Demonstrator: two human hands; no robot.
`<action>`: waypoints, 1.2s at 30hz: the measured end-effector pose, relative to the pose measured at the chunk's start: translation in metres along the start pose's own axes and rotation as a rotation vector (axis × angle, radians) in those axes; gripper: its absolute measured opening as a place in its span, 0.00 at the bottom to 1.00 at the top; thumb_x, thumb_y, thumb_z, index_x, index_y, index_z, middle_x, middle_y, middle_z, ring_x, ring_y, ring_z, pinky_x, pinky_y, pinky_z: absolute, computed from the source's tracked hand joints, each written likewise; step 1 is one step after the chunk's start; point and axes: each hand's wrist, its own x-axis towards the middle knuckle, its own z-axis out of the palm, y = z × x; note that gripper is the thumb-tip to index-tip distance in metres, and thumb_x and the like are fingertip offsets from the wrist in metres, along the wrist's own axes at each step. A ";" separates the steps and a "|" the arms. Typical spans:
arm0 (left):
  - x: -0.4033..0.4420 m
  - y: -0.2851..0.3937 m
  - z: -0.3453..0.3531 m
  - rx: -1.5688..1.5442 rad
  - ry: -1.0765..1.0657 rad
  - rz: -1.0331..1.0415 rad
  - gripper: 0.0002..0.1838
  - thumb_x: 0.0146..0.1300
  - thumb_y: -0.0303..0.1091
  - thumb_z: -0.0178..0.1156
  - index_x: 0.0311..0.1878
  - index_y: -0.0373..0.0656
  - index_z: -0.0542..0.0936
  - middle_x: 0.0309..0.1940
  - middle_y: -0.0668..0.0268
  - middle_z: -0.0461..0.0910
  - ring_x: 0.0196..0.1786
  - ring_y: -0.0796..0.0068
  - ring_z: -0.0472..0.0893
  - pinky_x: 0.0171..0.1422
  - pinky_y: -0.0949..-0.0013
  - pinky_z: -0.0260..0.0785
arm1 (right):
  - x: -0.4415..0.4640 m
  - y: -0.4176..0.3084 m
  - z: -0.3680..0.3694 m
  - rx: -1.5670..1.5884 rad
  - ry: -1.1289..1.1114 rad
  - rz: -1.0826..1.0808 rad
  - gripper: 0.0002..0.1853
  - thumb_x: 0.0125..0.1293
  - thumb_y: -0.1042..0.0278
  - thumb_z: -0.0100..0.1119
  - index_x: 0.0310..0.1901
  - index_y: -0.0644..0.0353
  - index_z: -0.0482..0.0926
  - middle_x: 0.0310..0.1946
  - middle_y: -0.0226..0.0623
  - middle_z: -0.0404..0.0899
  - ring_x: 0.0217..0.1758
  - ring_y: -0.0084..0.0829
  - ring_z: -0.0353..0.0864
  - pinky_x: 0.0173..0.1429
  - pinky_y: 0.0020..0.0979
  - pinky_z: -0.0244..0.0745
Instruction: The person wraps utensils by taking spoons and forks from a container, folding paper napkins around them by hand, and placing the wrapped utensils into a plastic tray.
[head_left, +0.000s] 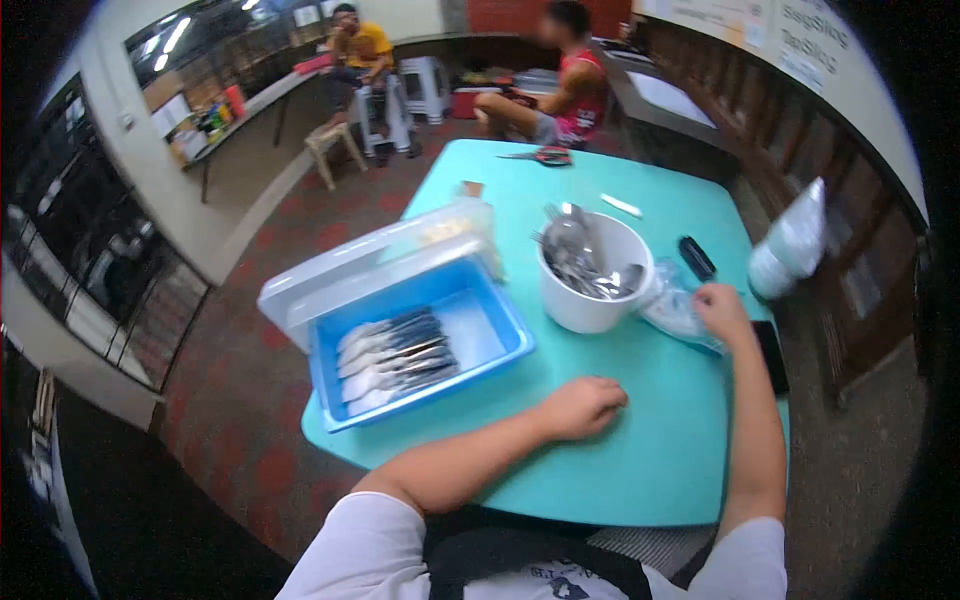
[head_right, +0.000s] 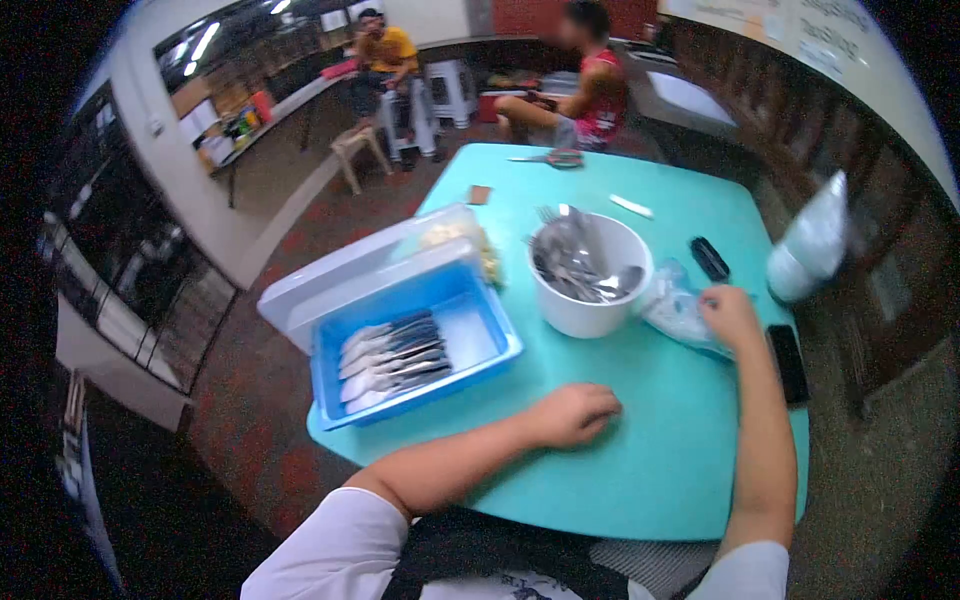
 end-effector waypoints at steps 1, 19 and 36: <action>-0.001 0.000 0.000 0.013 0.003 0.004 0.10 0.54 0.24 0.55 0.40 0.37 0.77 0.36 0.54 0.76 0.41 0.51 0.78 0.46 0.55 0.71 | 0.002 0.012 -0.008 0.070 0.106 0.040 0.09 0.55 0.69 0.58 0.35 0.65 0.82 0.33 0.47 0.82 0.35 0.38 0.82 0.42 0.35 0.75; -0.007 0.155 -0.066 0.256 0.482 0.247 0.47 0.45 0.43 0.73 0.67 0.40 0.60 0.62 0.50 0.64 0.64 0.46 0.66 0.69 0.47 0.54 | -0.146 -0.255 -0.136 -0.188 -0.228 -0.476 0.10 0.50 0.72 0.61 0.36 0.55 0.77 0.28 0.36 0.80 0.26 0.40 0.78 0.31 0.41 0.68; -0.016 0.032 -0.040 -0.193 0.396 -0.590 0.14 0.61 0.30 0.57 0.49 0.35 0.79 0.36 0.54 0.83 0.38 0.66 0.81 0.47 0.66 0.71 | -0.104 -0.092 -0.031 1.197 -0.467 0.281 0.26 0.62 0.65 0.60 0.61 0.63 0.70 0.45 0.37 0.79 0.43 0.24 0.77 0.49 0.27 0.73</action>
